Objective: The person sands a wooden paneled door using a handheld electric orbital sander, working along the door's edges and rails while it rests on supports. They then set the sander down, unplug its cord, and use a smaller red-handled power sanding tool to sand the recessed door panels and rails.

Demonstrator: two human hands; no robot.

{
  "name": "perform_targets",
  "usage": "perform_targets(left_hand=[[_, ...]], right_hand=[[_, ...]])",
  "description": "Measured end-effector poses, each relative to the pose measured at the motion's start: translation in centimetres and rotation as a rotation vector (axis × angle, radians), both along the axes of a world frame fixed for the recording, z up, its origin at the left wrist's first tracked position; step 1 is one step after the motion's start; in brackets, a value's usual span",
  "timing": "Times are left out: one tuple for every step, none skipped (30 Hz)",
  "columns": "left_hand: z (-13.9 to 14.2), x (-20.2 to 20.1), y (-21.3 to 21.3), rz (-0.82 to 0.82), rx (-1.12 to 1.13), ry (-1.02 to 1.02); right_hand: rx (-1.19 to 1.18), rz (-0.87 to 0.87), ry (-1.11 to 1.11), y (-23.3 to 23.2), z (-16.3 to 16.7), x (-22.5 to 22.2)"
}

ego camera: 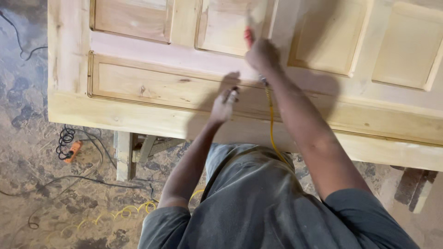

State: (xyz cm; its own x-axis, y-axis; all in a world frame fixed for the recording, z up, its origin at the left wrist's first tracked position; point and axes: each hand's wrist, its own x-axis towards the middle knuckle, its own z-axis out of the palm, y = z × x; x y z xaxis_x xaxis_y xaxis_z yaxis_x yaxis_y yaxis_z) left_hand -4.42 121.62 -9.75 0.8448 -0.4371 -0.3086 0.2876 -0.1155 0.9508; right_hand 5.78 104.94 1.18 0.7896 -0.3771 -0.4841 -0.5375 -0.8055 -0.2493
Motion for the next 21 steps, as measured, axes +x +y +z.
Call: perform_targets(left_hand=[[0.4,1.9,0.8,0.027,0.108,-0.041],[0.9,3.8,1.7,0.024,0.207,-0.185],[1.4,5.5,2.6,0.02,0.307,-0.327],[1.7,7.2,3.3,0.051,0.233,-0.38],[2.1,8.8,3.9,0.079,0.16,-0.431],[2.4,10.4,4.1,0.091,0.278,-0.481],[2.6,12.2,4.1,0.11,0.395,-0.54],[2.9,13.9,4.2,0.128,0.513,-0.6],[3.1,15.4,4.2,0.108,0.557,-0.664],[3.2,16.5,4.3,0.089,0.602,-0.722],[3.3,17.1,4.4,0.066,0.649,-0.777],[3.2,17.5,4.4,0.056,0.716,-0.746],[3.0,18.1,4.2,0.055,0.777,-0.721],[2.8,18.6,4.0,0.066,0.835,-0.698],[2.6,18.8,3.9,0.061,0.793,-0.681],[2.4,18.8,3.8,0.05,0.755,-0.659],[2.2,18.8,3.7,0.039,0.717,-0.635],[2.0,18.7,3.7,0.024,0.744,-0.657],[1.8,18.5,3.7,0.005,0.767,-0.682],[1.7,18.4,3.6,-0.005,0.785,-0.712],[1.6,18.4,3.7,0.004,0.779,-0.723]], right_hand=[[-0.016,-0.097,-0.005,-0.6,0.3,0.1],[0.032,-0.023,-0.03,-0.7,0.6,0.1],[0.082,0.05,-0.051,-0.5,0.8,-0.2],[0.133,0.121,-0.069,0.1,0.9,-0.4],[0.135,0.185,-0.092,1.1,1.0,-0.4],[0.135,0.252,-0.118,2.1,1.1,-0.2],[0.131,0.325,-0.154,2.8,1.4,0.5],[0.132,0.263,-0.133,3.4,1.7,1.0],[0.135,0.2,-0.105,4.0,2.0,1.4],[0.139,0.141,-0.071,4.4,2.4,1.8],[0.118,0.23,-0.045,4.8,2.7,2.1],[0.098,0.313,-0.018,5.1,3.0,2.4],[0.07,0.401,0.001,5.4,3.3,2.7],[0.08,0.31,-0.032,5.6,3.5,2.9],[0.097,0.217,-0.061,5.9,3.8,3.2],[0.12,0.121,-0.084,6.2,3.9,3.4],[0.099,0.206,-0.041,6.4,4.0,3.7],[0.082,0.286,0.005,6.7,4.1,4.0],[0.064,0.359,0.051,6.8,4.4,4.3],[0.057,0.293,0.028,6.9,4.3,4.6],[0.046,0.236,-0.002,7.0,4.3,4.9]])
